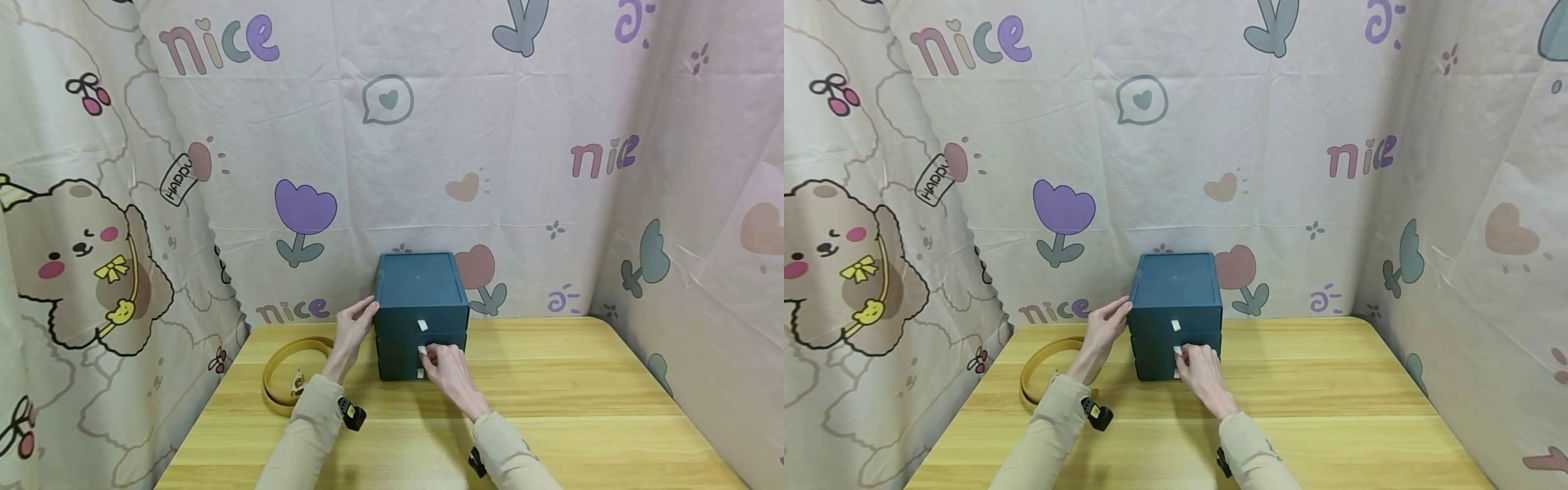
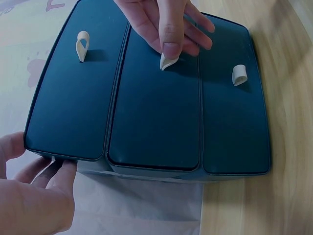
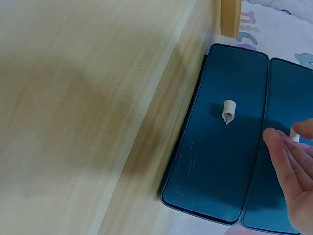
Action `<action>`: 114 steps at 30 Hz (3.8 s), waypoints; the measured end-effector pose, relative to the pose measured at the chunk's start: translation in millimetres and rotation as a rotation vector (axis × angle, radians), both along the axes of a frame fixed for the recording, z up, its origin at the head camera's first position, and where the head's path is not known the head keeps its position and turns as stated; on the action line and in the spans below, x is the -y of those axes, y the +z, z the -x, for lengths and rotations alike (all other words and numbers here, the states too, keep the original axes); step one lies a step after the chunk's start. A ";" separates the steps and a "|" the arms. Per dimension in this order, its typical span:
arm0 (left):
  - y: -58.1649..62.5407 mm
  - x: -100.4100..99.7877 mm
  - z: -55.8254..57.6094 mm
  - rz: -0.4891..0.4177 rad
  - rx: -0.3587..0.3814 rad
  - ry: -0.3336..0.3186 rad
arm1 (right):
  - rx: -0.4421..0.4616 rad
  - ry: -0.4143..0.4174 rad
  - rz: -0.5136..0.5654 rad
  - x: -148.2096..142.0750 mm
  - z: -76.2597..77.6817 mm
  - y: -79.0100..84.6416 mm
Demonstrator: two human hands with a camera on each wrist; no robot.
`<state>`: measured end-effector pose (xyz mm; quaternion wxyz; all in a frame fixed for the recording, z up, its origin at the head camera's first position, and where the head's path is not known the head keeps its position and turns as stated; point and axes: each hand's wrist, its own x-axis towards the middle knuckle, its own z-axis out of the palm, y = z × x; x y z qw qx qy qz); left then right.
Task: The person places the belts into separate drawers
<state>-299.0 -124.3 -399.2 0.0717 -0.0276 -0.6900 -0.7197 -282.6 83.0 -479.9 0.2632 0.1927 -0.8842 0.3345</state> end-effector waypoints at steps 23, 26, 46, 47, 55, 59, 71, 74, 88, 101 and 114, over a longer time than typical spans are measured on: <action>1.0 0.5 0.7 -0.002 0.002 0.000 | 0.017 -0.006 0.019 -0.4 -2.1 0.9; 1.4 0.7 0.4 0.008 -0.003 0.001 | 0.020 0.002 0.034 -0.8 -2.9 1.5; 0.0 2.4 -7.9 0.023 -0.027 -0.010 | -0.172 0.002 0.098 -10.8 -8.8 28.4; -0.1 2.9 -8.9 0.035 -0.035 -0.003 | -0.187 -0.002 0.102 -11.6 -9.0 30.6; -1.0 4.2 -23.0 0.135 -0.143 0.050 | -0.371 -0.007 0.158 -21.9 -6.9 49.4; -4.7 2.6 -33.5 0.180 -0.201 0.098 | -0.477 -0.010 0.221 -29.2 -2.4 60.9; -33.5 -13.9 -51.4 0.193 -0.328 0.317 | -0.307 -0.124 0.359 -46.2 12.0 82.4; -47.5 -21.0 -53.5 0.201 -0.310 0.326 | -0.196 -0.131 0.353 -47.7 13.7 85.0; -112.5 -54.2 -47.6 0.237 -0.146 0.270 | -0.039 -0.149 0.343 -50.0 18.8 86.1; -130.6 -77.5 -45.6 0.326 -0.046 0.248 | -0.036 -0.144 0.359 -53.5 18.4 86.7; -136.2 -81.8 -41.8 0.363 -0.010 0.227 | -0.049 -0.118 0.350 -56.0 20.5 85.3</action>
